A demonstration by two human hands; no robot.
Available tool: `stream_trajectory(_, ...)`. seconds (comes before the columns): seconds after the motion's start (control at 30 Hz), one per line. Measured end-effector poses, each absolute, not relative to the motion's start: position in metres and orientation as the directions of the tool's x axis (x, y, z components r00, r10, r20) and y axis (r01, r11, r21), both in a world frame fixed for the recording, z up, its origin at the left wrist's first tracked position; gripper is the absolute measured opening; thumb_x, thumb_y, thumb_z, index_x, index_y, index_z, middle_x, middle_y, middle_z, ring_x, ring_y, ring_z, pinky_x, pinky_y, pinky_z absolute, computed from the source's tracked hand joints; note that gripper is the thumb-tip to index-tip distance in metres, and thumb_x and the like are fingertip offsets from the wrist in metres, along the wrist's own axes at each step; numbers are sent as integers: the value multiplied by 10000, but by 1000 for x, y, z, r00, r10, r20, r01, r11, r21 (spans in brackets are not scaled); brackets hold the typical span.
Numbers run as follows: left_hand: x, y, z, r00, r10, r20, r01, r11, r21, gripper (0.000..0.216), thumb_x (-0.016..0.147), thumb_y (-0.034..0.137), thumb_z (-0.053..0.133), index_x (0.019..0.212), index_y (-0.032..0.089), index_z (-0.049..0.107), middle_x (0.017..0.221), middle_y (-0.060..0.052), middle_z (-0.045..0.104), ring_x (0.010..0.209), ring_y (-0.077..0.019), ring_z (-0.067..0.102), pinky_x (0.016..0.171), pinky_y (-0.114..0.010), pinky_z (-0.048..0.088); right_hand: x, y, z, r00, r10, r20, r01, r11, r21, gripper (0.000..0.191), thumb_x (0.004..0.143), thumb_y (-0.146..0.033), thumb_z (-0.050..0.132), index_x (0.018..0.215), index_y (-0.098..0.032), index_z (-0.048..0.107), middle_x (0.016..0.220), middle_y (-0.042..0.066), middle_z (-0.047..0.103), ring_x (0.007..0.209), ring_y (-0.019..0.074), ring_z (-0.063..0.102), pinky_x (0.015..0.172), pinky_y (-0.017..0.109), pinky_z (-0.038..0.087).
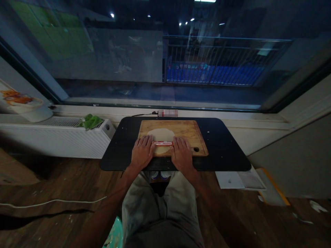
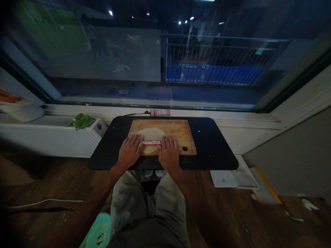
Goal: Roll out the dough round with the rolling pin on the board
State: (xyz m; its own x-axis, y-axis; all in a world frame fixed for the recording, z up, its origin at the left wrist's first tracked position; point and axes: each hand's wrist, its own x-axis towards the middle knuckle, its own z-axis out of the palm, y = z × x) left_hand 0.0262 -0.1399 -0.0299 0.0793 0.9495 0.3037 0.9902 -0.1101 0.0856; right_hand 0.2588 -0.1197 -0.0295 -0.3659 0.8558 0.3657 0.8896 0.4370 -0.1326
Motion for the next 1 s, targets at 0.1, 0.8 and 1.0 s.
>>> stream_trajectory(0.1,24,-147,-33,100,950,297,988,-131,86,601,1176,418,287,1646,196,589,1666,-124,627,1583,-316,539,1344,-503,388,262,-130,-34,-364,850,380,885,443,-142,582,1173,-336,341,1654,-87,553,1654,188,614,1577,332,495,1385,537,247)
stream_trajectory(0.8,10,-4,-14,9,979,204,997,-25,78,690,1145,411,306,1734,73,426,1796,-206,430,1724,-375,309,1381,-596,312,230,29,-6,-379,918,117,917,390,-85,626,1198,-394,290,1693,-69,494,1753,204,497,1650,341,419,1350,561,317)
stream_trajectory(1.0,20,-72,-25,2,974,227,998,-16,59,641,1128,363,339,1699,117,497,1743,-180,526,1688,-354,393,1361,-534,356,246,-50,-16,-391,895,213,905,416,-87,605,1186,-363,300,1581,-42,628,1616,221,647,1516,322,583,1321,465,372)
